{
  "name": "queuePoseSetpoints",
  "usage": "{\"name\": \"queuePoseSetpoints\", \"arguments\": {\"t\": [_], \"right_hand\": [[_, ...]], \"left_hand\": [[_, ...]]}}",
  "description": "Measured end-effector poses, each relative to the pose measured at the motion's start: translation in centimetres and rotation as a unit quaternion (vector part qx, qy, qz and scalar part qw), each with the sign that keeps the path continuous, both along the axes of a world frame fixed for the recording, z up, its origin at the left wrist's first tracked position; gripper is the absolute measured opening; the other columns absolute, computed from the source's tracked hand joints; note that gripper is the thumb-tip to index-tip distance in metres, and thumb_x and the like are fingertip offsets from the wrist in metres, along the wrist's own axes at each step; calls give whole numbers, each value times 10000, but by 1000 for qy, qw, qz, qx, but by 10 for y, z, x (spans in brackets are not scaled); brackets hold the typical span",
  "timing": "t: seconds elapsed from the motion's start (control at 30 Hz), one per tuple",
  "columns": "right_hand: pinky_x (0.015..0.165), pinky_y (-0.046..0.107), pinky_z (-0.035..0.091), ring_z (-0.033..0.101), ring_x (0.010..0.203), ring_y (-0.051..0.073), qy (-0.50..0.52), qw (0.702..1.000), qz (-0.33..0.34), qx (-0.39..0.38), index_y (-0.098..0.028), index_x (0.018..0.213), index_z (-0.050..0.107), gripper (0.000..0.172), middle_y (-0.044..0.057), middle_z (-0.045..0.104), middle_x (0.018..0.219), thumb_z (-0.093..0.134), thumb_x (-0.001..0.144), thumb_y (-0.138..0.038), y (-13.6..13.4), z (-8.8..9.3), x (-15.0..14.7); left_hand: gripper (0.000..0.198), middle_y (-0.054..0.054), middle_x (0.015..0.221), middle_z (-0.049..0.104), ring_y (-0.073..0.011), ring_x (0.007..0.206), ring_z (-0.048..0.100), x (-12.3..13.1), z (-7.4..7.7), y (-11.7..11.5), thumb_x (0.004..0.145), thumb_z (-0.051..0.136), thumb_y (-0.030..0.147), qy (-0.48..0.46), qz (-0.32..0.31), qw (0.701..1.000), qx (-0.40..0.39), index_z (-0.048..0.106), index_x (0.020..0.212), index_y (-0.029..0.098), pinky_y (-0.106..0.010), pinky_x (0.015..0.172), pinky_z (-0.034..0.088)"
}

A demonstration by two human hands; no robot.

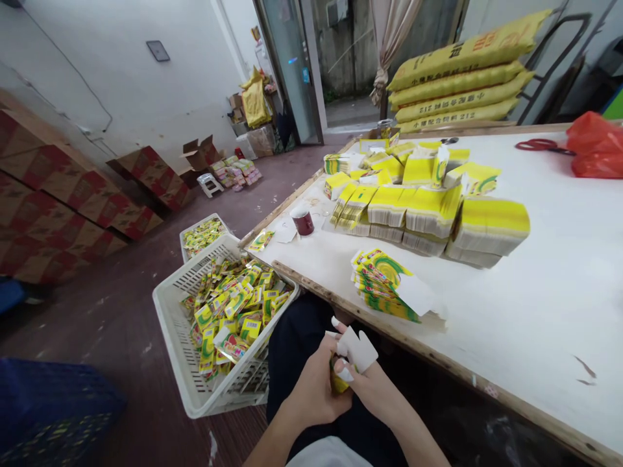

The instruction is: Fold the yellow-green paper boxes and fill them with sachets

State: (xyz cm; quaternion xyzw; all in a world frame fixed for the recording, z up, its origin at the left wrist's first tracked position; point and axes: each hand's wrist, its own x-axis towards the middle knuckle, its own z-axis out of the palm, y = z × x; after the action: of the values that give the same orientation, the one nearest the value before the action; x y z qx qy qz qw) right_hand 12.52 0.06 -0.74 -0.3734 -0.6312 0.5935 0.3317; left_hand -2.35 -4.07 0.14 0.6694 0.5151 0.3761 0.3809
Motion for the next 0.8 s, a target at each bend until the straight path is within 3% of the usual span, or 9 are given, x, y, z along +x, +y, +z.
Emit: {"name": "queuePoseSetpoints", "arguments": {"t": [0.13,0.23,0.37,0.47,0.6,0.7,0.8], "right_hand": [[1113,467,417,502,1346,252,-50,997,21,48,-252,1543,313,586,131,508,1468,387,997,-452,-14,-3,-1],[1131,445,409,420,1409,238,-79,985,-8,154,-250,1530,346,561,100,386,1559,384,971,-244,-17,-15,-4],[1114,420,442,466,1377,235,-84,964,-55,247,-267,1467,464,571,83,450,1520,400,917,-126,-6,-30,-1],[1102,407,455,460,1381,238,-95,953,-91,275,-258,1462,468,541,91,452,1518,429,933,-151,4,-32,8],[1023,360,525,527,1325,252,-129,950,-9,286,-259,1305,623,410,106,458,1512,498,921,-190,12,-24,21],[1013,384,531,570,1281,264,-146,948,62,275,-274,1164,689,336,98,509,1472,544,882,-161,18,-10,33],[1010,422,527,598,1244,282,-159,952,89,247,-262,1097,694,295,117,574,1397,603,836,-160,22,3,38]], "left_hand": [[722,-6,916,552,-174,746,572,1,1,5,594,655,105,-6,5,998,-61,328,1229,212,-289,638,469],[576,-65,1015,529,-210,855,572,3,-9,8,604,662,106,45,5,999,-18,425,1121,196,-336,727,496],[725,-133,1202,508,-264,1052,554,0,-16,7,612,682,97,57,101,993,7,381,1266,178,-420,902,486],[614,-95,1152,589,-257,1044,583,-7,-5,4,652,725,160,58,132,989,-14,474,1211,200,-416,915,484],[565,-46,1009,683,-211,864,647,-19,12,3,629,802,264,35,115,991,-58,562,1135,197,-338,786,523],[621,-33,987,708,-213,845,665,-24,18,3,562,833,238,46,92,992,-75,592,1132,194,-332,786,533],[660,-49,1034,712,-236,886,676,-23,17,4,532,845,238,72,67,993,-63,603,1145,199,-362,841,537]]}}
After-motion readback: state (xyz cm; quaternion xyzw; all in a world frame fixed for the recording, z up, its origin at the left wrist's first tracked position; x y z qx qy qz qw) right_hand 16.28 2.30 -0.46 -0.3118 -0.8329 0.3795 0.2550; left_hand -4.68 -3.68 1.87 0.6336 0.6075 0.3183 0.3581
